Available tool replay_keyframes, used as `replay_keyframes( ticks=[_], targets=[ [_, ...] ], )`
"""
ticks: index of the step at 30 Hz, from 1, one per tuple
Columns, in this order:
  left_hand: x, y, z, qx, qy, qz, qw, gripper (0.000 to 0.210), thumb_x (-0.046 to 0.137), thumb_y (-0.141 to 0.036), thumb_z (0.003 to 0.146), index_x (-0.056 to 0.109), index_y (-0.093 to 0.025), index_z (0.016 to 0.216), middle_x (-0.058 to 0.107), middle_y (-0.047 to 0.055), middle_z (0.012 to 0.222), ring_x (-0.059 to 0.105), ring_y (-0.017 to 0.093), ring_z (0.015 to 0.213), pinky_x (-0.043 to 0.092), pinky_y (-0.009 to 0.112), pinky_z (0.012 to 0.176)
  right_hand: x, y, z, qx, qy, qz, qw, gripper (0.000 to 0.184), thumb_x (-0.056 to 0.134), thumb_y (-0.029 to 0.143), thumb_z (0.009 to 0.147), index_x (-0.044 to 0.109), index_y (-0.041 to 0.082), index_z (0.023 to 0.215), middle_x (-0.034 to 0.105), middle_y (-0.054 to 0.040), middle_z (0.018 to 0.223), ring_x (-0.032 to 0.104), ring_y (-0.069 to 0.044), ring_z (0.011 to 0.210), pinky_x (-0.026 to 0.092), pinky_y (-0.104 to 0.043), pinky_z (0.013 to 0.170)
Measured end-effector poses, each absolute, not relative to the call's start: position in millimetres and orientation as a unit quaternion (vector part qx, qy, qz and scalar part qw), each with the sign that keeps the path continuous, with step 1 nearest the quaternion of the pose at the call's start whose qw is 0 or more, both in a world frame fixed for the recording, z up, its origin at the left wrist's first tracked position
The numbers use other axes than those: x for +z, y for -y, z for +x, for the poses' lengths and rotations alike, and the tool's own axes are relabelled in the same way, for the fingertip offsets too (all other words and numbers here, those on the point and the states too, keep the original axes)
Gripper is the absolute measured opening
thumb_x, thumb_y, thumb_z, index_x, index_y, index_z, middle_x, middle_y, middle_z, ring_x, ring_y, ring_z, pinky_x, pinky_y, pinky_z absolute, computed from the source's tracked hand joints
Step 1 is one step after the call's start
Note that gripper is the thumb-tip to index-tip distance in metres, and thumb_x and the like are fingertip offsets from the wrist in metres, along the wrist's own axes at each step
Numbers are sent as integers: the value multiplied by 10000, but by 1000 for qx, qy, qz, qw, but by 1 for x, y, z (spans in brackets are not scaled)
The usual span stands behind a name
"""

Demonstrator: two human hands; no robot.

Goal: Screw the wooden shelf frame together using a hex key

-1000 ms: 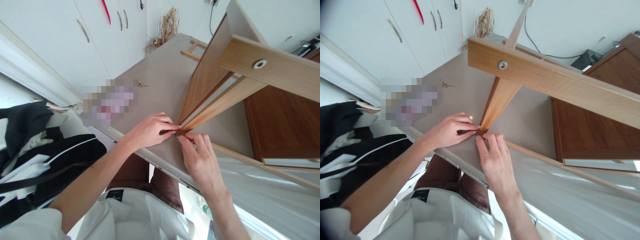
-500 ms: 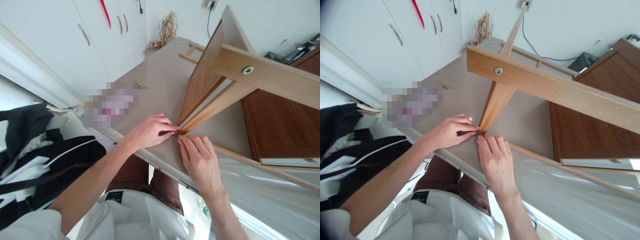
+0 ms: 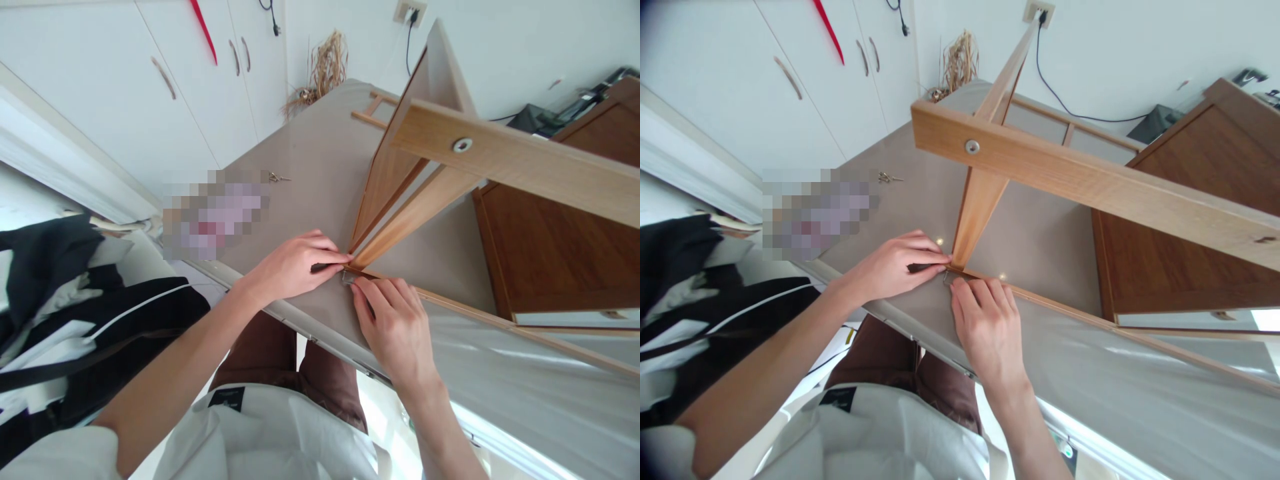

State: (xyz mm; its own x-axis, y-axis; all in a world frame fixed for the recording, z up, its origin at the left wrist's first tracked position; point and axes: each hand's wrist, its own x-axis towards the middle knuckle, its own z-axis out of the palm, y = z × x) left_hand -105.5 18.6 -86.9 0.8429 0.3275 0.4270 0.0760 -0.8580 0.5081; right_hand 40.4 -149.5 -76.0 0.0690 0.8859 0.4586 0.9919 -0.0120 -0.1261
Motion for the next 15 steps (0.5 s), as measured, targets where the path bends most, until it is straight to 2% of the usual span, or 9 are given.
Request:
replay_keyframes(
  ticks=[6, 15],
  targets=[
    [-88, -19, -106, 258, -113, 928, 242, 247, 571, -266, 991, 750, -239, 1159, 742, 50, 1002, 645, 174, 965, 553, 316, 879, -77, 150, 40, -101, 655, -709, 242, 122, 568, 192, 985, 685, 221, 968, 669, -60, 943, 562, -186, 846, 460, -333, 807],
    [-86, -18, -105, 264, -110, 927, 244, 241, 578, -255, 987, 749, -236, 1155, 742, 53, 991, 650, 174, 958, 554, 313, 869, -80, 151, 41, -78, 662, -705, 242, 135, 555, 182, 991, 687, 211, 982, 665, -58, 917, 572, -180, 840, 471, -333, 827]
  ],
)
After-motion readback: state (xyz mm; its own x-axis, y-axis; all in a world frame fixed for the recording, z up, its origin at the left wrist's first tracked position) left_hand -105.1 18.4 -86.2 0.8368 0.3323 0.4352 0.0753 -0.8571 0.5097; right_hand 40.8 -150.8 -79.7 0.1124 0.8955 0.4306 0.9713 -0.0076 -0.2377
